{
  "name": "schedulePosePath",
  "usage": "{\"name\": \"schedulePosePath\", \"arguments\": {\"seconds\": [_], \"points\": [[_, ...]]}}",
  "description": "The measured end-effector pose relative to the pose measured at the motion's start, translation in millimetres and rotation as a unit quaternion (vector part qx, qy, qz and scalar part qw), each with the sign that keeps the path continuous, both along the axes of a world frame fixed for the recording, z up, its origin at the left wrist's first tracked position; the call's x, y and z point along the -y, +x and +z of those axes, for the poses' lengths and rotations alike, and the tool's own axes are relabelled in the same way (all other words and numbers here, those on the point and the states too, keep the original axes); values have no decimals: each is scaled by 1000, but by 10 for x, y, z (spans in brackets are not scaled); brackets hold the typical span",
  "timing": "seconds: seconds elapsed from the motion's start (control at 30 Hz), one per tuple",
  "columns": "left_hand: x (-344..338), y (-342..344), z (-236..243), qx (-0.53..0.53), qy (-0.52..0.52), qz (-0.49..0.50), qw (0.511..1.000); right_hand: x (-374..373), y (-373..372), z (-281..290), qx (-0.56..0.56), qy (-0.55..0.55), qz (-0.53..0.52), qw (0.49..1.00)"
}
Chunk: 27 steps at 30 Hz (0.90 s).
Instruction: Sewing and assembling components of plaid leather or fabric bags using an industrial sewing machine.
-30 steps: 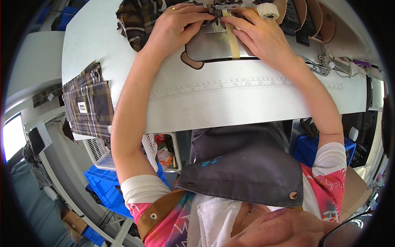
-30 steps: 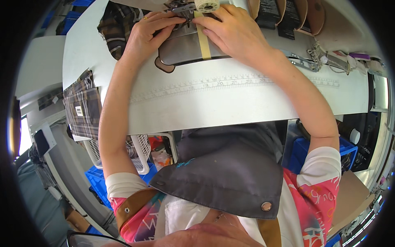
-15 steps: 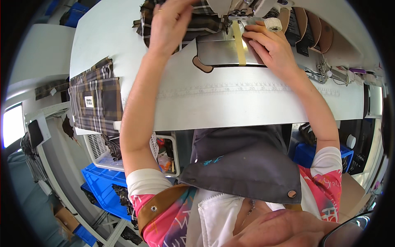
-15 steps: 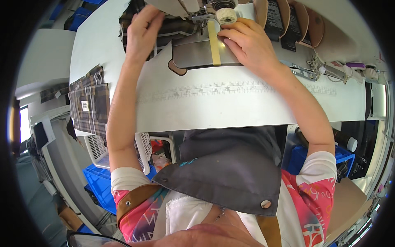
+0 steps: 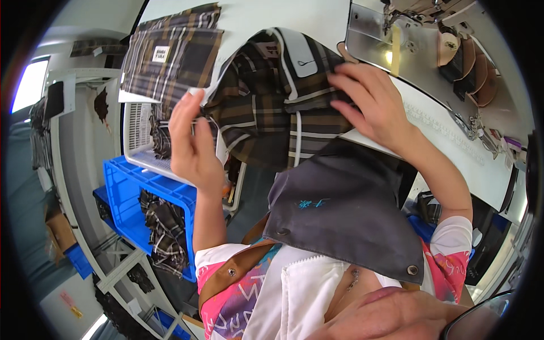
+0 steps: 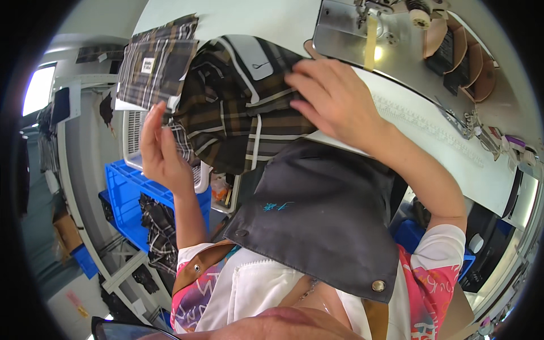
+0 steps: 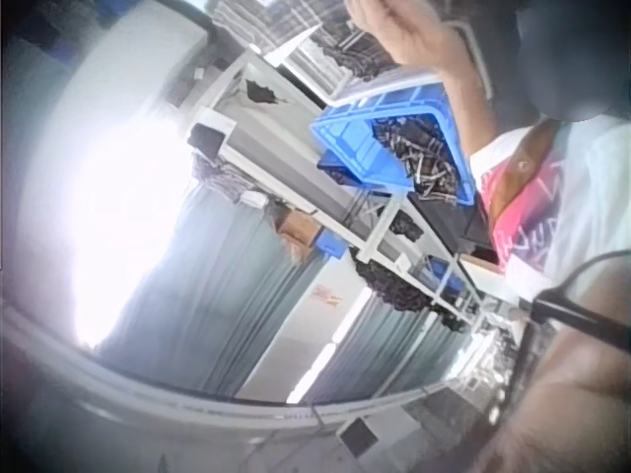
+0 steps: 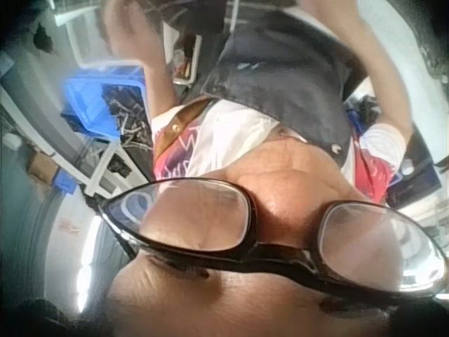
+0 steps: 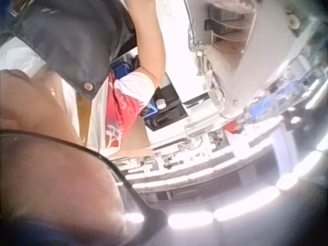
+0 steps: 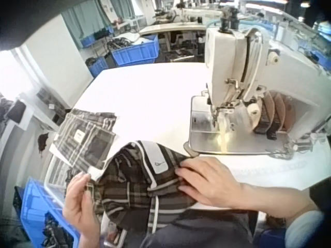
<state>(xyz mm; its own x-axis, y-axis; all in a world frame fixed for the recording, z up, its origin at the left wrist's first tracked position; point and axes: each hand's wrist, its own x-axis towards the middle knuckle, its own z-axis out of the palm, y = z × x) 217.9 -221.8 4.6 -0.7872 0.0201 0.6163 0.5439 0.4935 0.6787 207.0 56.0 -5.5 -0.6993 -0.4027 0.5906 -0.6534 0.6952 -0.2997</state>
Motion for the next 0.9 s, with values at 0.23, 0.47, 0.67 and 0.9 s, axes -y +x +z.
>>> {"name": "schedulePosePath", "arguments": {"seconds": [0.23,0.47,0.67,0.9], "points": [[397,-313,-21,280,44,-177,943,59,-165,-130,9,75,47,996],[-33,-410,-347,59,-174,-119,976,182,-87,-164,-4,80,21,997],[9,-50,-454,208,244,-87,943,-209,-236,-330,280,-460,-38,842],[1465,1072,409,69,310,220,922,1255,-324,357,328,-346,179,861]]}}
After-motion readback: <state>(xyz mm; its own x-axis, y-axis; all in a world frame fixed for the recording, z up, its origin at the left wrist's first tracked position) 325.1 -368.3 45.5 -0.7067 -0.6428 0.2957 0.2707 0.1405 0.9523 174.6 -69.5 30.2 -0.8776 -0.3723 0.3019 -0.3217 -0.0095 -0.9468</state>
